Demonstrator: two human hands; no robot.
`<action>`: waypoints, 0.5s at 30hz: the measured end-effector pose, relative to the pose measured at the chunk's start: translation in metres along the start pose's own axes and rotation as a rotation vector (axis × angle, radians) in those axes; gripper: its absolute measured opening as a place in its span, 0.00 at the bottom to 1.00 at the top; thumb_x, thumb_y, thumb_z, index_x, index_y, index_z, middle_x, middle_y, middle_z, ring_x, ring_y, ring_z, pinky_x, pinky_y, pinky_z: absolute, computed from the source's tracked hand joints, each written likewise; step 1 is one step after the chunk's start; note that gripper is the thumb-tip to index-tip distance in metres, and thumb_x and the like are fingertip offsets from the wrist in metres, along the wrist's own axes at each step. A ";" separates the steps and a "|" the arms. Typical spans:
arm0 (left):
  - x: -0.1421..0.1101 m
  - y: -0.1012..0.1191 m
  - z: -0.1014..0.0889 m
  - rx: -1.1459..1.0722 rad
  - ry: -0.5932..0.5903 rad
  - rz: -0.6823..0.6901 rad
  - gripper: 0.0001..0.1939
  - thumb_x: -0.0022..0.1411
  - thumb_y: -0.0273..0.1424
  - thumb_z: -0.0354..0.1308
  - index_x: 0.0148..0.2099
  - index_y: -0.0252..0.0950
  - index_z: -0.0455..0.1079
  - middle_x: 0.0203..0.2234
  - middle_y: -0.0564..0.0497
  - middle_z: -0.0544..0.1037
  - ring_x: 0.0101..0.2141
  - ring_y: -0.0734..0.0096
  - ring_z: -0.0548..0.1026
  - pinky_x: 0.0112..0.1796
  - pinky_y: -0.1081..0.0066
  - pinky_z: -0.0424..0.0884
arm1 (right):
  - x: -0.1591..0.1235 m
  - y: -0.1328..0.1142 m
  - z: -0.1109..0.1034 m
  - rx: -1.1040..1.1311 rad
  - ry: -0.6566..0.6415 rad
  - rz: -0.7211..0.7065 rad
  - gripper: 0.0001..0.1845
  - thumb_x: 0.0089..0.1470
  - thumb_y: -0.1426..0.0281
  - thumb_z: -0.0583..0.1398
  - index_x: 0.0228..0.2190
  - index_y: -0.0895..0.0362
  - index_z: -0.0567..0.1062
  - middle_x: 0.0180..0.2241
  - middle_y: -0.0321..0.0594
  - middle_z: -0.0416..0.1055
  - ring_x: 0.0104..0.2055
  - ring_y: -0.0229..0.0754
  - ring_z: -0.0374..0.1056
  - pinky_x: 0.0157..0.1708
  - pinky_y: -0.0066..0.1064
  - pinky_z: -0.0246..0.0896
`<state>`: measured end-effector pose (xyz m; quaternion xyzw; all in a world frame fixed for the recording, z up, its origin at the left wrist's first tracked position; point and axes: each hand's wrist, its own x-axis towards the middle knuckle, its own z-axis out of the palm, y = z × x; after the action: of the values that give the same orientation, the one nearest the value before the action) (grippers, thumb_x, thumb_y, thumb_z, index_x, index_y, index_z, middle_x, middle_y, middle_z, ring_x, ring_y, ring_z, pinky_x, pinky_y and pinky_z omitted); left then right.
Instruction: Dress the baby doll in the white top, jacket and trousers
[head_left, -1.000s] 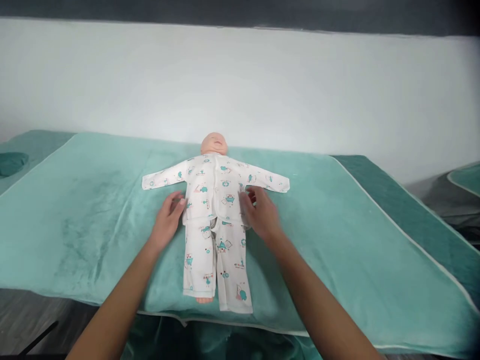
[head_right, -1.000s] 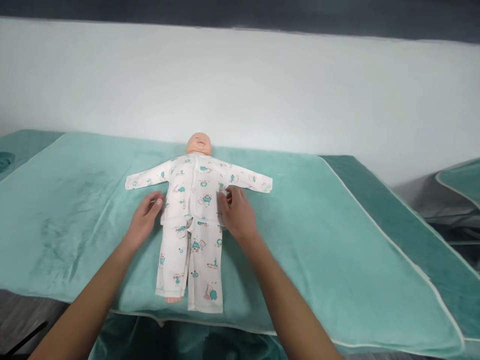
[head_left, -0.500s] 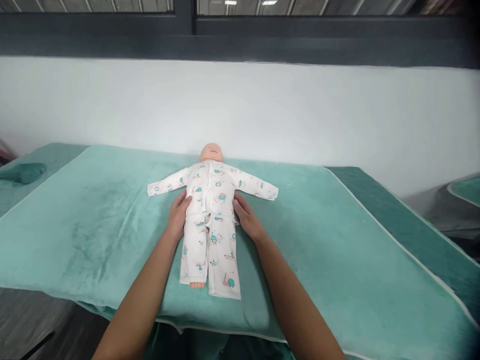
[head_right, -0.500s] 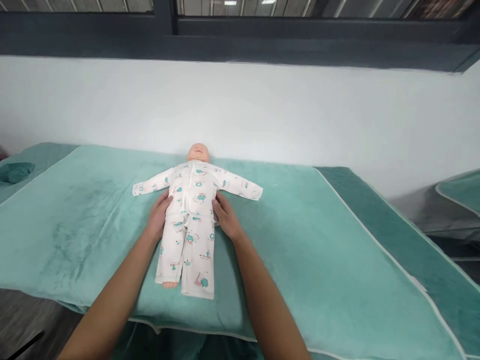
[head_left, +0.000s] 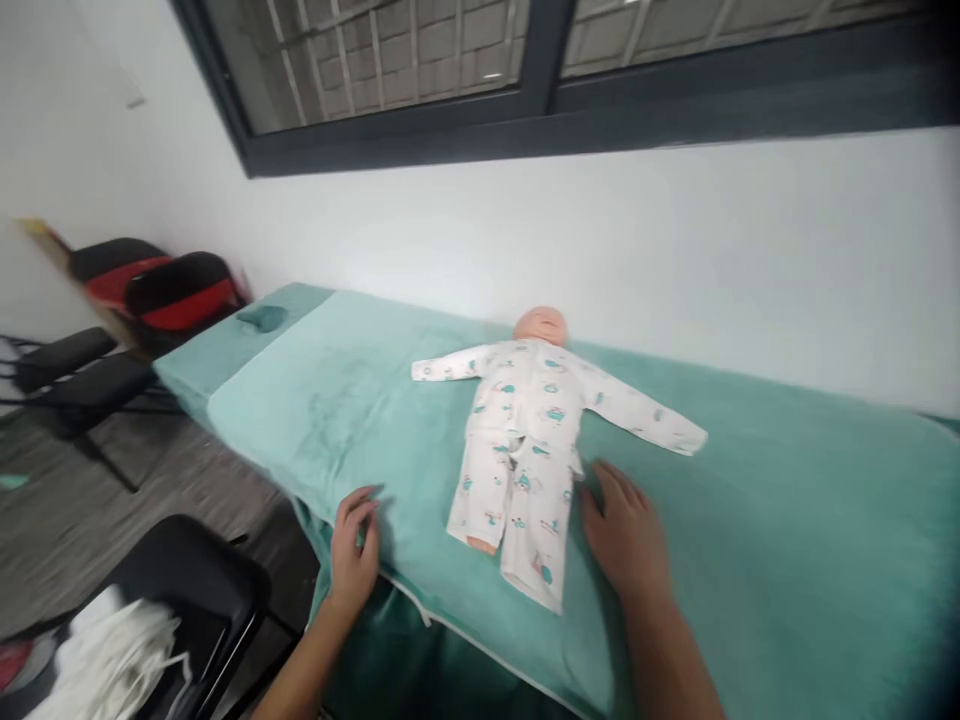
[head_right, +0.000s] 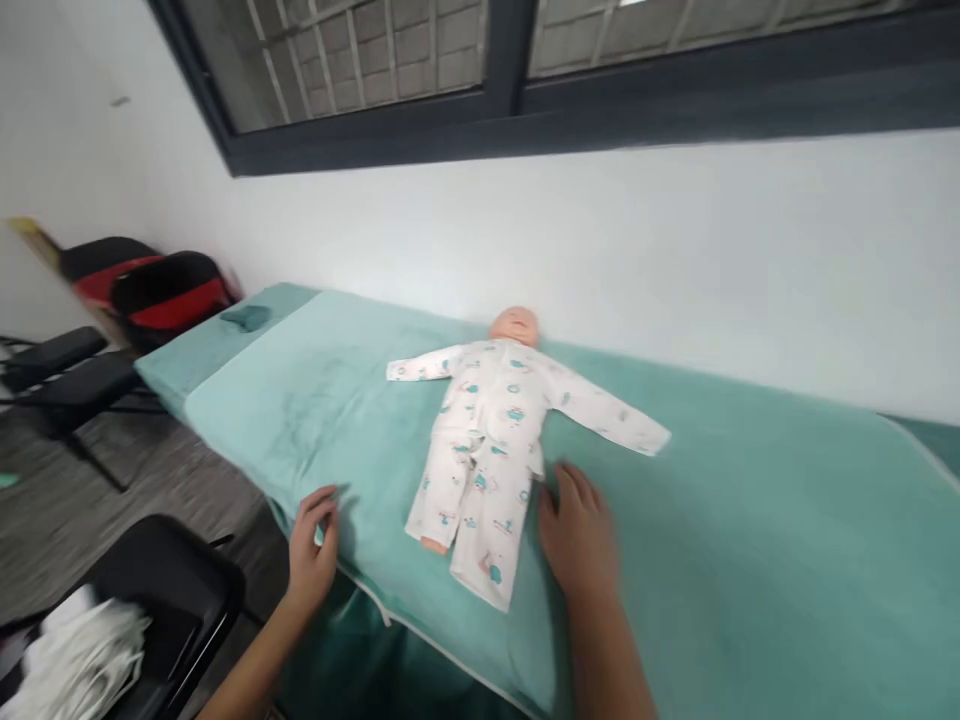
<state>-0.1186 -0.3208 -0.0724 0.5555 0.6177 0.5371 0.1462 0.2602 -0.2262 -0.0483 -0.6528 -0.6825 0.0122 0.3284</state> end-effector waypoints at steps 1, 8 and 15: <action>-0.016 -0.016 -0.028 0.135 0.068 -0.011 0.11 0.67 0.34 0.55 0.48 0.39 0.74 0.54 0.42 0.73 0.58 0.57 0.71 0.61 0.49 0.65 | -0.012 -0.001 -0.001 -0.035 0.018 -0.006 0.24 0.62 0.61 0.51 0.55 0.55 0.74 0.60 0.58 0.70 0.64 0.62 0.64 0.61 0.55 0.59; -0.060 -0.076 -0.209 0.873 0.385 -0.491 0.18 0.56 0.30 0.57 0.50 0.39 0.72 0.65 0.37 0.62 0.68 0.35 0.54 0.61 0.31 0.52 | -0.055 -0.019 -0.012 -0.002 0.094 -0.079 0.36 0.60 0.49 0.45 0.67 0.41 0.62 0.59 0.56 0.70 0.65 0.62 0.63 0.58 0.63 0.58; -0.080 -0.030 -0.258 0.666 0.591 -0.797 0.16 0.56 0.43 0.62 0.43 0.40 0.71 0.47 0.37 0.73 0.60 0.21 0.63 0.46 0.25 0.61 | -0.054 -0.025 -0.015 0.109 0.071 -0.020 0.37 0.57 0.45 0.45 0.65 0.36 0.63 0.60 0.57 0.68 0.67 0.62 0.60 0.60 0.63 0.52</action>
<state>-0.3076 -0.5117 -0.0319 0.1239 0.9282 0.3500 -0.0238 0.2413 -0.2843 -0.0489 -0.6274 -0.6751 0.0229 0.3875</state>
